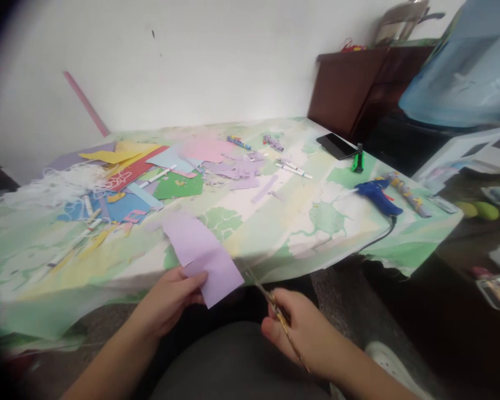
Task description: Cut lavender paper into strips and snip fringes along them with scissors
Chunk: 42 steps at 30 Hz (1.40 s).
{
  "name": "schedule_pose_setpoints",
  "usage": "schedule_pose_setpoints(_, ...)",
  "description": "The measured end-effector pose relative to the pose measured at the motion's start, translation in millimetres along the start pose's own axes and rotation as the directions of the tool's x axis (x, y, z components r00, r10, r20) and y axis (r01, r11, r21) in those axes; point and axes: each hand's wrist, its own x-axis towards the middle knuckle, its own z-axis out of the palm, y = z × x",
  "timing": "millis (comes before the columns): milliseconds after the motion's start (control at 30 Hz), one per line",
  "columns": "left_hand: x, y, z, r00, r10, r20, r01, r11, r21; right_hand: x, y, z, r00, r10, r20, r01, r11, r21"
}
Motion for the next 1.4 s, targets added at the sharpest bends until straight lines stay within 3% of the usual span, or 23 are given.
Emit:
schedule_pose_setpoints(133, 9.4, 26.4, 8.6, 0.994, 0.024, 0.106, -0.045, 0.978, 0.203, -18.1, 14.8, 29.9, 0.983, 0.153, 0.099, -0.163, 0.981, 0.104)
schedule_pose_setpoints(233, 21.3, 38.0, 27.8, 0.988, 0.055, 0.144, -0.099, 0.943, 0.317, -17.0, 8.2, 42.1, 0.988, 0.154, 0.016, -0.154, 0.975, 0.158)
schedule_pose_setpoints(333, 29.0, 34.8, 45.1, 0.973, 0.055, 0.224, -0.135, 0.923, 0.359, -12.7, -4.1, 44.6, 0.974, 0.194, -0.114, -0.161, 0.954, 0.251)
schedule_pose_setpoints(467, 28.8, 19.8, 49.5, 0.963, 0.051, 0.265, -0.141, 0.932, 0.334, -10.2, -9.9, 48.4, 0.962, 0.242, -0.13, -0.186, 0.922, 0.339)
schedule_pose_setpoints(667, 18.0, 1.9, 42.5, 0.981, -0.035, 0.19, -0.017, 0.964, 0.266, -8.9, -8.9, 52.0, 0.959, 0.263, -0.103, -0.217, 0.919, 0.328)
schedule_pose_setpoints(867, 18.7, -16.1, 39.9, 0.993, -0.034, 0.115, 0.021, 0.993, 0.118, -0.4, -15.1, 50.6, 0.958, 0.287, -0.026, -0.263, 0.907, 0.33)
schedule_pose_setpoints(1067, 22.3, -21.3, 37.9, 1.0, 0.021, 0.019, -0.021, 1.0, -0.008, 4.2, -21.5, 48.0, 0.932, 0.362, 0.019, -0.352, 0.891, 0.287)
schedule_pose_setpoints(1400, 25.5, -30.9, 29.9, 0.994, 0.109, 0.027, -0.11, 0.994, 0.013, 3.4, -15.2, 58.7, 0.932, 0.363, -0.01, -0.343, 0.888, 0.305)
